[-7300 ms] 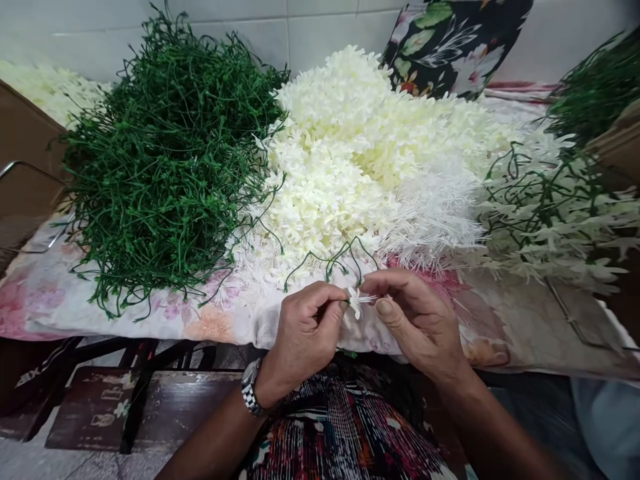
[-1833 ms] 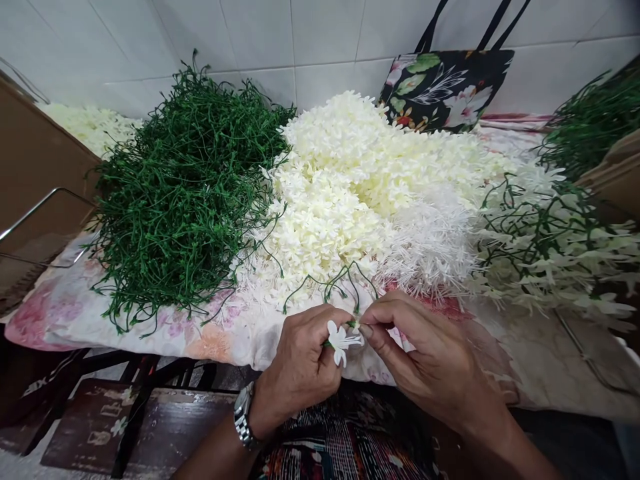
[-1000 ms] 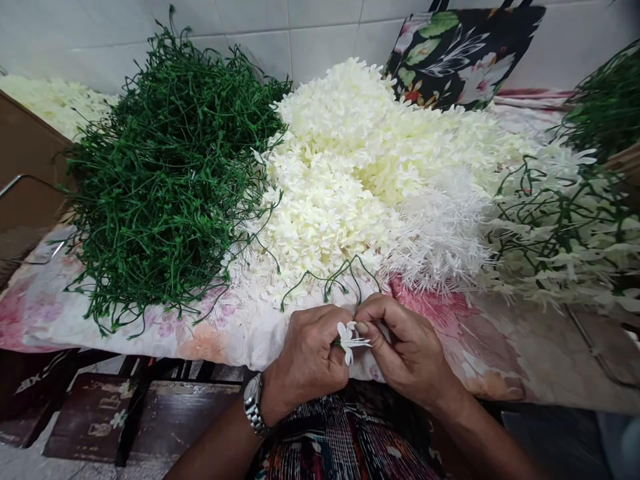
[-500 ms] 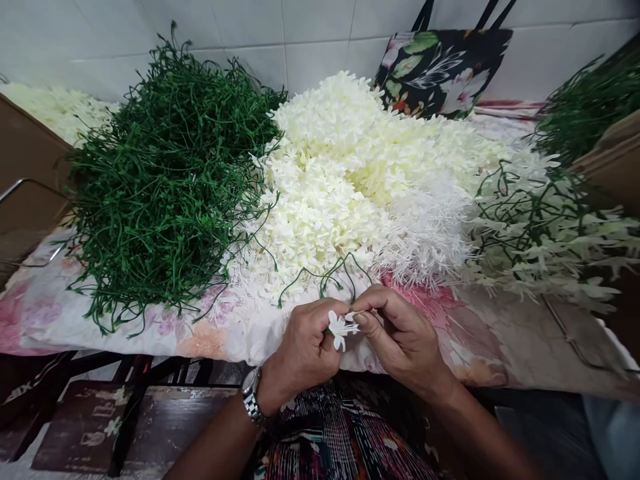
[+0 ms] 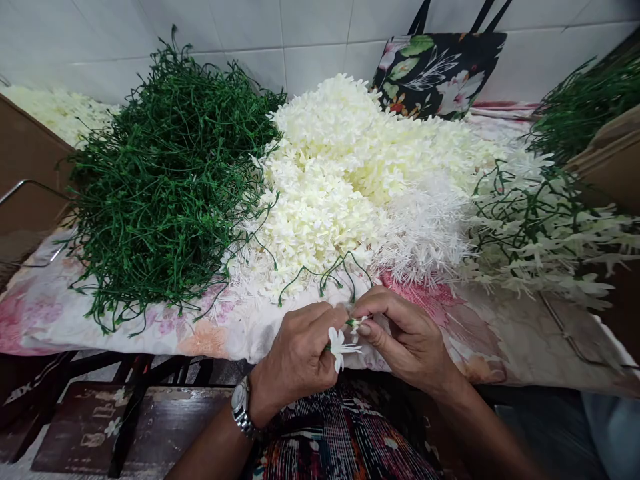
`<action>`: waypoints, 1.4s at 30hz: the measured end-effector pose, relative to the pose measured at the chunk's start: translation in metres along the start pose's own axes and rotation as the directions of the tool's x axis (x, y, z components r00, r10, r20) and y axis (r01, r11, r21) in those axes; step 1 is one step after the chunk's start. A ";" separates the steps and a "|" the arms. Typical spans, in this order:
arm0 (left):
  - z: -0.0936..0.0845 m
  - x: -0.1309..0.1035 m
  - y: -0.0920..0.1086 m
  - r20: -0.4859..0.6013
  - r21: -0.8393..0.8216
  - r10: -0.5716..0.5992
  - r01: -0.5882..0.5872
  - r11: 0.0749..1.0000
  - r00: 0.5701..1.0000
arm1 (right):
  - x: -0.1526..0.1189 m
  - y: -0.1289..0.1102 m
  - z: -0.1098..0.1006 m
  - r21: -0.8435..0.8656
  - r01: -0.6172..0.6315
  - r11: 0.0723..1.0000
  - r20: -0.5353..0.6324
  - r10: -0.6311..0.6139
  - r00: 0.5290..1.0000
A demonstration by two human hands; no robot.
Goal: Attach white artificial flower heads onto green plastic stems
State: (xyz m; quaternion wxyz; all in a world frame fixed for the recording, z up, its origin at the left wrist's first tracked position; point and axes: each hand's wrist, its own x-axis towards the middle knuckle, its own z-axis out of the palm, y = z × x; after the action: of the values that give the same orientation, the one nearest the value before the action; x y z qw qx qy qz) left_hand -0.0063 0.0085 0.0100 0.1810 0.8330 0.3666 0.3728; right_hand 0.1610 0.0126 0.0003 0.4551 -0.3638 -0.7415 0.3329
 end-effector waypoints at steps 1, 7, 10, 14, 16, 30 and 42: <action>-0.001 0.000 0.000 -0.001 0.016 0.018 -0.018 1.000 1.000 | 0.000 0.000 0.000 0.009 0.002 1.000 0.002 -0.002 1.000; 0.003 0.001 -0.001 0.030 -0.003 0.029 -0.029 1.000 0.999 | -0.001 0.003 -0.001 0.066 -0.046 0.997 0.045 0.043 0.998; 0.007 0.001 -0.004 0.023 -0.082 0.025 -0.024 0.996 0.999 | -0.002 0.006 -0.002 0.137 -0.095 0.986 0.116 0.079 0.990; 0.010 -0.001 -0.007 0.018 -0.185 0.013 -0.010 0.983 1.000 | -0.002 0.007 -0.004 0.191 -0.198 0.961 0.185 0.163 0.969; 0.010 -0.002 -0.007 0.048 -0.220 0.002 0.008 0.976 0.999 | -0.001 0.007 -0.005 0.187 -0.242 0.952 0.189 0.207 0.960; 0.003 0.002 -0.007 0.191 -0.322 -0.013 0.076 0.944 0.981 | 0.003 0.006 -0.007 0.417 -0.394 0.819 0.289 0.292 0.912; 0.006 0.003 -0.009 0.163 -0.340 -0.021 0.076 0.937 0.986 | 0.006 0.007 -0.002 0.533 -0.394 0.749 0.258 0.300 0.919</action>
State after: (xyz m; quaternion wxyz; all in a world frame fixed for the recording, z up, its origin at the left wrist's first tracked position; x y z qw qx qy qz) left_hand -0.0047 0.0164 0.0023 0.3616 0.8058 0.3009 0.3598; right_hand 0.1628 0.0220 -0.0022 0.4139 -0.3137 -0.5584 0.6469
